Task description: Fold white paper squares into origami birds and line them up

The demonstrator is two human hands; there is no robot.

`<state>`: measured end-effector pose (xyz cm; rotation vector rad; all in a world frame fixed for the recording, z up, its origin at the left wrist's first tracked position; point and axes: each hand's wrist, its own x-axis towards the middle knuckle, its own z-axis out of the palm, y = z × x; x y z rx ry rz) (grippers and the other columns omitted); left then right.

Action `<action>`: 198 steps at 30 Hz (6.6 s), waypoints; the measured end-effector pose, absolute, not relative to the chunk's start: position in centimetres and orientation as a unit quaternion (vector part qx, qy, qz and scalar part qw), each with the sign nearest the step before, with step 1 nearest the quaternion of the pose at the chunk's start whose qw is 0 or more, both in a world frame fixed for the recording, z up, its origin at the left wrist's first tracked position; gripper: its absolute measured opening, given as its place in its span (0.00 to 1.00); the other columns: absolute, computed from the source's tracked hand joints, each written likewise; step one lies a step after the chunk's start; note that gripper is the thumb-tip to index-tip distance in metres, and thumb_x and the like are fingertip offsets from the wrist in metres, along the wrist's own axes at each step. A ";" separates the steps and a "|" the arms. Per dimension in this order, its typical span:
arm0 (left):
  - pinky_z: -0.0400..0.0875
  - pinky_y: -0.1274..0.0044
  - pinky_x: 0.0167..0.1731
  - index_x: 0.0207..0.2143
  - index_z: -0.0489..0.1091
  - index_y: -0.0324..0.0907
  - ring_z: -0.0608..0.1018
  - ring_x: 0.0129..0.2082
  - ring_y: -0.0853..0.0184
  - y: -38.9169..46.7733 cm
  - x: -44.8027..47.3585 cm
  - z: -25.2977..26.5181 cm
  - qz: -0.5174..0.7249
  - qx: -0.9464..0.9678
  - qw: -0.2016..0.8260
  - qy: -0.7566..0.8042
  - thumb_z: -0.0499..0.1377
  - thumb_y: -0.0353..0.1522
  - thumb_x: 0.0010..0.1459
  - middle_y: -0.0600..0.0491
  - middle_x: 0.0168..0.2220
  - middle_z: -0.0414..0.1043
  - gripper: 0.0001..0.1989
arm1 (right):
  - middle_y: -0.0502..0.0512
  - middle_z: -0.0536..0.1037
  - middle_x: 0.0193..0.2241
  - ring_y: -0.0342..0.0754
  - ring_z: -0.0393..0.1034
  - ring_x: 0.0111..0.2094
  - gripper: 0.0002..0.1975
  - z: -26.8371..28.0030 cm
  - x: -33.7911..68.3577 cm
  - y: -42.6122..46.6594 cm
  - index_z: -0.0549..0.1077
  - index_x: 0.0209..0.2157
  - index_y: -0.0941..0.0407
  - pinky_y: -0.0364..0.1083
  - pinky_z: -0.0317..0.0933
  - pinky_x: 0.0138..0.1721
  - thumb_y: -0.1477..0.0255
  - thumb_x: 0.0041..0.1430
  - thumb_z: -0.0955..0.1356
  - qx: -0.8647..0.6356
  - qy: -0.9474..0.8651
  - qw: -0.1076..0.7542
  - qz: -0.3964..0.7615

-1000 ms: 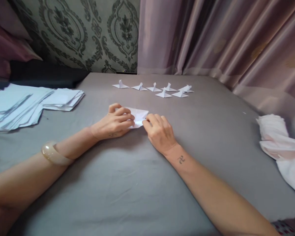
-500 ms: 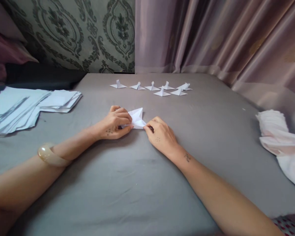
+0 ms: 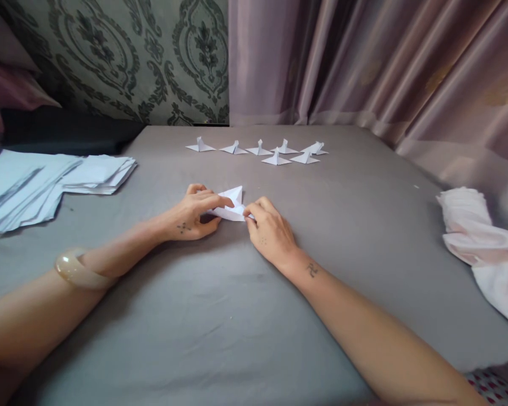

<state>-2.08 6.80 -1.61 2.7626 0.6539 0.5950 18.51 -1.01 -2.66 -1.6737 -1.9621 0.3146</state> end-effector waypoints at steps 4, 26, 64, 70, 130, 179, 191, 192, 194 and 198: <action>0.54 0.64 0.52 0.51 0.61 0.43 0.73 0.36 0.65 7.3 -2.4 -1.9 0.216 0.944 0.101 0.229 0.52 0.25 0.50 0.52 0.35 0.71 0.24 | 0.55 0.73 0.40 0.46 0.67 0.39 0.13 -2.7 18.2 -1.4 0.75 0.40 0.54 0.44 0.58 0.34 0.78 0.62 0.60 -0.592 -0.767 0.236 0.071; 0.65 0.72 0.44 0.46 0.71 0.40 0.74 0.43 0.64 6.9 -1.2 -2.9 0.181 0.973 0.070 0.126 0.45 0.30 0.67 0.46 0.45 0.74 0.16 | 0.51 0.78 0.29 0.44 0.68 0.28 0.11 -0.3 21.0 -0.6 0.80 0.28 0.53 0.42 0.59 0.28 0.72 0.50 0.64 -0.603 -0.675 0.221 0.364; 0.54 0.64 0.46 0.36 0.69 0.44 0.70 0.44 0.61 6.8 -1.8 -1.9 0.241 0.953 -0.120 0.137 0.48 0.25 0.60 0.51 0.40 0.74 0.11 | 0.55 0.74 0.34 0.45 0.65 0.33 0.15 -1.6 19.0 -1.3 0.74 0.33 0.56 0.45 0.53 0.33 0.79 0.64 0.58 -0.528 -0.818 0.160 -0.161; 0.57 0.65 0.47 0.28 0.70 0.40 0.73 0.34 0.64 6.7 -1.3 -1.8 0.216 0.964 -0.053 0.146 0.52 0.40 0.63 0.51 0.27 0.74 0.16 | 0.52 0.74 0.37 0.44 0.67 0.32 0.11 -1.5 19.4 -1.8 0.74 0.37 0.54 0.44 0.51 0.28 0.69 0.66 0.60 -0.590 -0.797 0.128 -0.009; 0.61 0.72 0.43 0.56 0.65 0.51 0.69 0.39 0.64 6.2 -0.9 -2.2 0.102 0.986 0.026 0.131 0.47 0.21 0.60 0.48 0.44 0.67 0.26 | 0.51 0.77 0.28 0.43 0.67 0.27 0.09 -1.3 21.6 0.5 0.77 0.32 0.55 0.42 0.60 0.29 0.69 0.50 0.66 -0.666 -0.624 0.279 0.299; 0.54 0.64 0.46 0.31 0.70 0.42 0.70 0.43 0.60 6.7 -1.0 -2.3 0.266 0.936 -0.020 0.232 0.52 0.36 0.64 0.49 0.38 0.76 0.12 | 0.52 0.72 0.38 0.43 0.65 0.29 0.04 -2.6 19.0 -0.5 0.71 0.32 0.54 0.45 0.58 0.33 0.71 0.59 0.65 -0.663 -0.693 0.265 0.100; 0.57 0.65 0.47 0.52 0.62 0.41 0.65 0.50 0.55 7.9 -1.7 -2.9 0.301 0.901 -0.045 0.310 0.59 0.37 0.57 0.42 0.52 0.65 0.21 | 0.54 0.73 0.41 0.46 0.67 0.39 0.16 -2.3 18.6 -1.6 0.75 0.41 0.54 0.44 0.56 0.33 0.80 0.61 0.59 -0.582 -0.793 0.177 0.037; 0.57 0.65 0.46 0.51 0.62 0.41 0.66 0.49 0.55 7.9 -1.7 -3.0 0.317 0.892 -0.054 0.319 0.59 0.38 0.57 0.42 0.52 0.65 0.21 | 0.54 0.73 0.41 0.46 0.67 0.40 0.17 -2.3 18.6 -1.7 0.76 0.41 0.54 0.44 0.57 0.33 0.80 0.60 0.59 -0.581 -0.794 0.176 0.036; 0.58 0.67 0.44 0.47 0.64 0.40 0.67 0.45 0.57 7.8 -1.5 -2.9 0.332 0.884 -0.066 0.322 0.58 0.40 0.59 0.43 0.47 0.67 0.18 | 0.55 0.73 0.41 0.46 0.67 0.39 0.17 -2.3 18.6 -1.7 0.77 0.41 0.54 0.44 0.57 0.33 0.80 0.60 0.59 -0.580 -0.794 0.178 0.039; 0.58 0.71 0.38 0.38 0.69 0.41 0.71 0.37 0.63 7.1 -0.9 -2.7 0.277 0.928 -0.055 0.244 0.52 0.34 0.65 0.49 0.38 0.73 0.08 | 0.53 0.73 0.39 0.45 0.68 0.36 0.16 -2.2 18.9 -1.4 0.78 0.40 0.53 0.44 0.57 0.33 0.78 0.59 0.61 -0.584 -0.784 0.196 0.075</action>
